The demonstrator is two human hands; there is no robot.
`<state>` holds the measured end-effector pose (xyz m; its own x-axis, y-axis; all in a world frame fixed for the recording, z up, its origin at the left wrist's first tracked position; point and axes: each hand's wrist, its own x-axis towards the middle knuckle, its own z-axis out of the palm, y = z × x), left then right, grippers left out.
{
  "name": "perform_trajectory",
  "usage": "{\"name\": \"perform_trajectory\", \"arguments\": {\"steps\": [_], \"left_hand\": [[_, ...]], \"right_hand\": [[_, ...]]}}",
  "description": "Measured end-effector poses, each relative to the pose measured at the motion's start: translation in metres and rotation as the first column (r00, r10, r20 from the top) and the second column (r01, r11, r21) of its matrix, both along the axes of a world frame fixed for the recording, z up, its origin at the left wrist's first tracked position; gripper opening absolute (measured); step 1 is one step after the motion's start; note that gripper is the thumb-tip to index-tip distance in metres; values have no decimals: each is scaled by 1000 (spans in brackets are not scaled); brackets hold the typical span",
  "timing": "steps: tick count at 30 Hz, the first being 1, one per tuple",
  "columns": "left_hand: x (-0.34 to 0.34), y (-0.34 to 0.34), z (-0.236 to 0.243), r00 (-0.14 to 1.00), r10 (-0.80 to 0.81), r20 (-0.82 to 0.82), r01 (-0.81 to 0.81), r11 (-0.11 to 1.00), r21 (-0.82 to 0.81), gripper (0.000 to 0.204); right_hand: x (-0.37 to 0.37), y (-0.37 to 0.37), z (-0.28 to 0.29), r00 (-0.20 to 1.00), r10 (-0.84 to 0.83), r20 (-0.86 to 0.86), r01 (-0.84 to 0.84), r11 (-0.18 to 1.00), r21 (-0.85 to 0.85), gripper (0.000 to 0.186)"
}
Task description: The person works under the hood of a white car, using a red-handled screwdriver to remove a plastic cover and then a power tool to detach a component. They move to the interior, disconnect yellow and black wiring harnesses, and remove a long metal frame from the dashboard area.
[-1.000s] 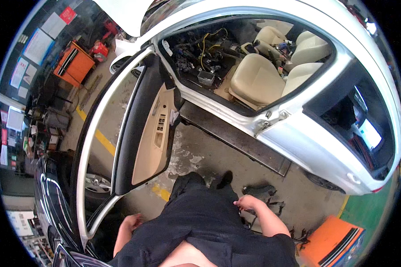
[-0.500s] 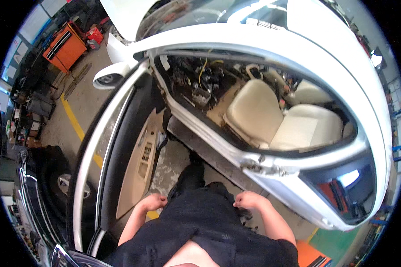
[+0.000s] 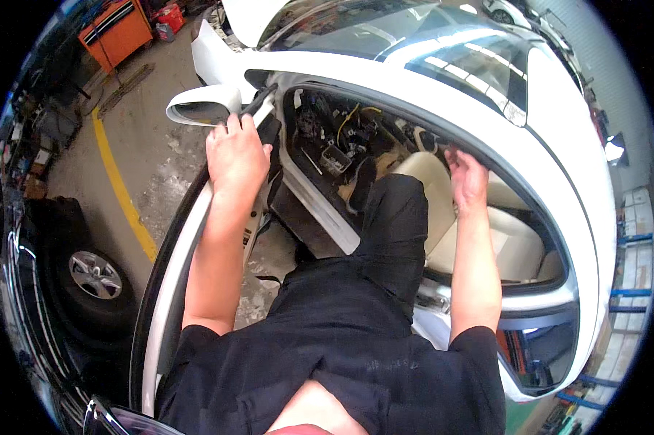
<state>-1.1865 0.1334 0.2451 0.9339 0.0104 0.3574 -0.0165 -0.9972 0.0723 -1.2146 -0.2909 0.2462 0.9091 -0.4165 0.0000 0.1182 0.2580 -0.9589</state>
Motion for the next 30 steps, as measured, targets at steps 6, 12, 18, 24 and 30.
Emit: {"name": "perform_trajectory", "arguments": {"steps": [6,12,18,24,30], "left_hand": [[26,1,-43,974,189,126,-216,944,249,32],[52,-14,-57,939,327,105,-342,868,359,15],[41,-15,-46,928,330,173,-372,844,386,13],[24,-16,-44,944,288,162,-329,854,403,20],[6,-23,-55,903,297,311,-419,770,482,26]], "right_hand": [[2,19,-11,1000,-8,29,10,997,-81,47],[45,55,-99,827,379,-415,-515,808,-286,46],[128,128,-239,214,475,-853,-781,-441,-442,51],[128,162,-342,-44,240,-970,-366,-907,-208,47],[127,151,-389,-186,197,-963,-52,-980,-191,51]]}}
